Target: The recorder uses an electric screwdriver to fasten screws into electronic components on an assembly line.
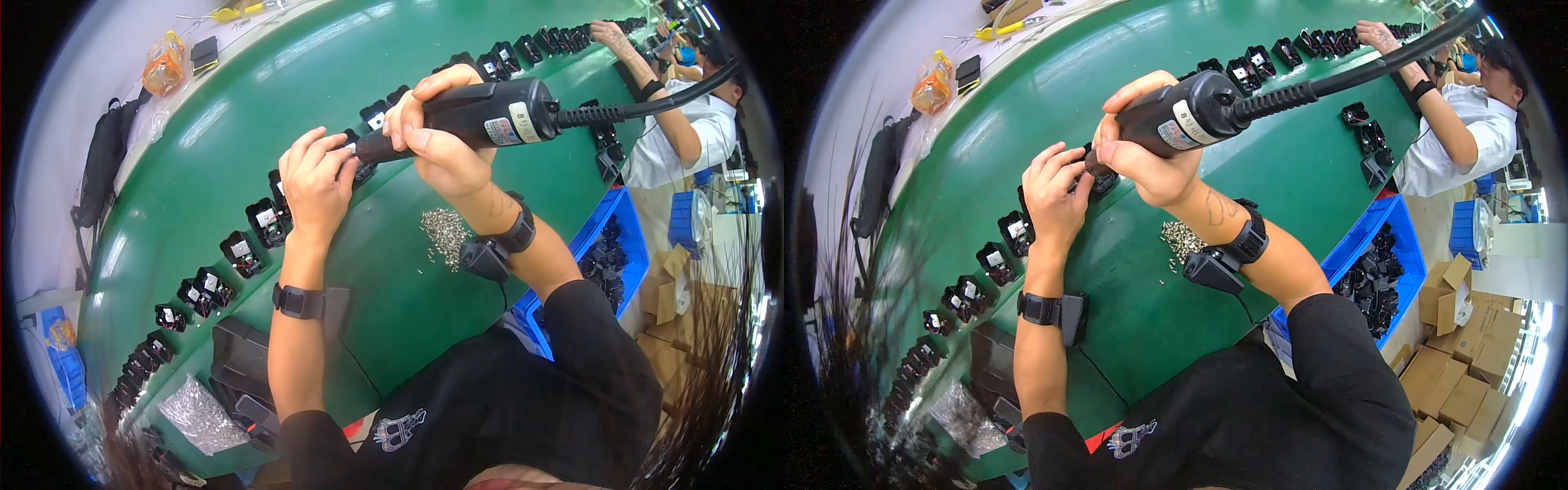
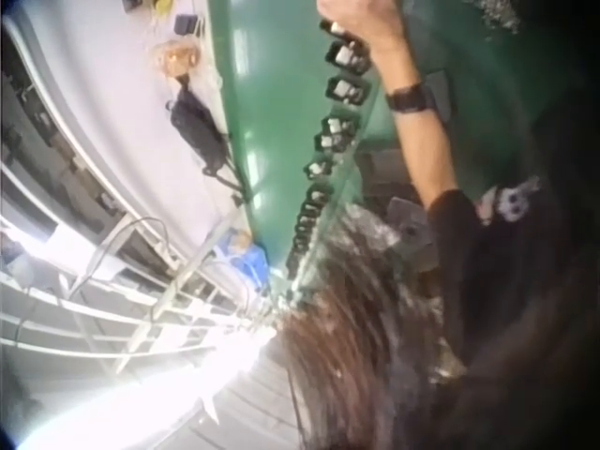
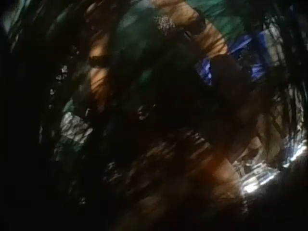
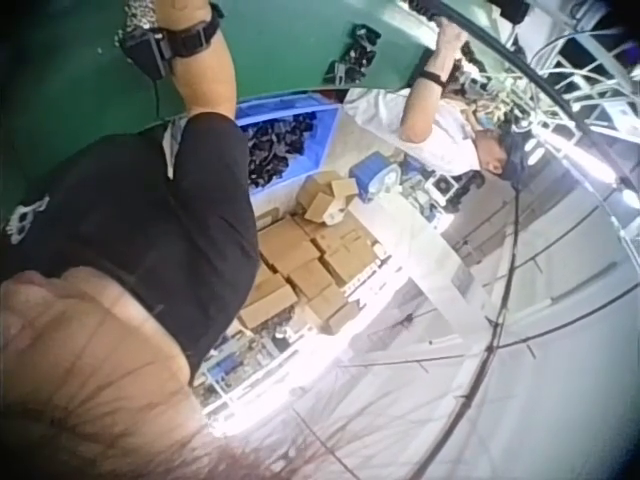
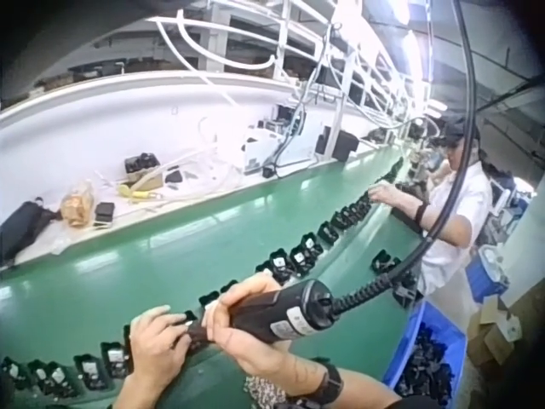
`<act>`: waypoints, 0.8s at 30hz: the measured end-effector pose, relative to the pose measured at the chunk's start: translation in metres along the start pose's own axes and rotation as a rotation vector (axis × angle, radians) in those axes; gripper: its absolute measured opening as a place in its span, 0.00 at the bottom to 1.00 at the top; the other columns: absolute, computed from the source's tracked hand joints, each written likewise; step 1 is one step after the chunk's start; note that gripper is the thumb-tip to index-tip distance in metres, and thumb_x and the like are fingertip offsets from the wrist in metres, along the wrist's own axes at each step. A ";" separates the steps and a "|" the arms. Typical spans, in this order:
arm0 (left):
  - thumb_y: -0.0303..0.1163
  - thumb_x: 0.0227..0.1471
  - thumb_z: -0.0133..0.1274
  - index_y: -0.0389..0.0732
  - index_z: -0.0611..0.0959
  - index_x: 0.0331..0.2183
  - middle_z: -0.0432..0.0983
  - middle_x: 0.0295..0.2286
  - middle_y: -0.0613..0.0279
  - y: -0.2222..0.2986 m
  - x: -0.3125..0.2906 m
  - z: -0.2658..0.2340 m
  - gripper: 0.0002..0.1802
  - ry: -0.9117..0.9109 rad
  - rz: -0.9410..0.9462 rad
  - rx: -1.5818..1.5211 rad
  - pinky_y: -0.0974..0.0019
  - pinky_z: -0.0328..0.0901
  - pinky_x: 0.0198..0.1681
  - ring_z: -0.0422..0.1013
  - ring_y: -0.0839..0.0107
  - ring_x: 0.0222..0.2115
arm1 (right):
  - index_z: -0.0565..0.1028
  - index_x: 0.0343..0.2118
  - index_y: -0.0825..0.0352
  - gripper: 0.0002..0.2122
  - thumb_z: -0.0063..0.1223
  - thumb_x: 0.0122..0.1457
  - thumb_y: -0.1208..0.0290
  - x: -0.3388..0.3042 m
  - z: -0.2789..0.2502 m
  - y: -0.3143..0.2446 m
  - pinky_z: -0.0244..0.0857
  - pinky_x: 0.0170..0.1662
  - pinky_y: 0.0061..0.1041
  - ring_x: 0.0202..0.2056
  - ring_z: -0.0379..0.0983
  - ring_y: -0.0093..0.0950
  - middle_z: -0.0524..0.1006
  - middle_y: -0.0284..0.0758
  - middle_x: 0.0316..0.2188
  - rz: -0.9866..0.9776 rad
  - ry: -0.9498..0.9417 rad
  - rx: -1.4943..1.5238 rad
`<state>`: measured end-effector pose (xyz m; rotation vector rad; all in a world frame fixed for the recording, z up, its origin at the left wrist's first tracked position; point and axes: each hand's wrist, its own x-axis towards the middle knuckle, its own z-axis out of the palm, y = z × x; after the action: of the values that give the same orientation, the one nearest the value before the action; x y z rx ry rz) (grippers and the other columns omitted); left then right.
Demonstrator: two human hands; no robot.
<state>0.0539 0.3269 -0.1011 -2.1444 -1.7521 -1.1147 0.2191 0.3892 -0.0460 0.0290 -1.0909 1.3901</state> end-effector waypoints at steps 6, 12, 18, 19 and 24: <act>0.30 0.33 0.67 0.41 0.82 0.30 0.78 0.41 0.62 -0.008 -0.003 0.004 0.16 0.033 -0.005 -0.013 0.56 0.60 0.51 0.70 0.58 0.48 | 0.65 0.41 0.73 0.16 0.51 0.48 0.87 0.000 0.003 0.006 0.69 0.31 0.26 0.25 0.71 0.24 0.72 0.35 0.22 0.005 0.000 0.012; 0.45 0.22 0.74 0.38 0.76 0.47 0.73 0.47 0.54 0.009 0.002 -0.003 0.46 -0.091 -0.155 0.146 0.51 0.56 0.56 0.64 0.56 0.54 | 0.66 0.39 0.73 0.16 0.52 0.46 0.89 -0.001 -0.006 0.023 0.69 0.29 0.21 0.25 0.72 0.21 0.74 0.34 0.23 0.007 -0.001 -0.086; 0.46 0.25 0.72 0.39 0.80 0.45 0.77 0.41 0.53 -0.003 -0.004 0.000 0.41 -0.255 -0.195 0.147 0.52 0.56 0.57 0.71 0.59 0.46 | 0.67 0.39 0.73 0.15 0.52 0.46 0.89 -0.004 -0.006 0.031 0.69 0.29 0.21 0.25 0.72 0.21 0.74 0.34 0.22 0.043 0.035 -0.053; 0.46 0.25 0.72 0.39 0.80 0.45 0.77 0.41 0.53 -0.004 -0.004 0.000 0.41 -0.255 -0.195 0.147 0.52 0.56 0.57 0.71 0.59 0.46 | 0.67 0.39 0.73 0.15 0.52 0.46 0.89 -0.004 -0.006 0.032 0.69 0.29 0.21 0.25 0.72 0.21 0.74 0.34 0.22 0.044 0.035 -0.053; 0.45 0.26 0.72 0.38 0.80 0.44 0.78 0.40 0.54 -0.004 -0.003 0.000 0.39 -0.230 -0.180 0.146 0.51 0.56 0.57 0.72 0.60 0.44 | 0.67 0.39 0.73 0.16 0.52 0.46 0.89 -0.005 -0.008 0.038 0.68 0.29 0.21 0.24 0.72 0.20 0.74 0.34 0.22 0.041 0.033 -0.084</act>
<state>0.0500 0.3261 -0.1045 -2.1324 -2.0907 -0.7713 0.1952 0.3998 -0.0745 -0.0776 -1.1262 1.3757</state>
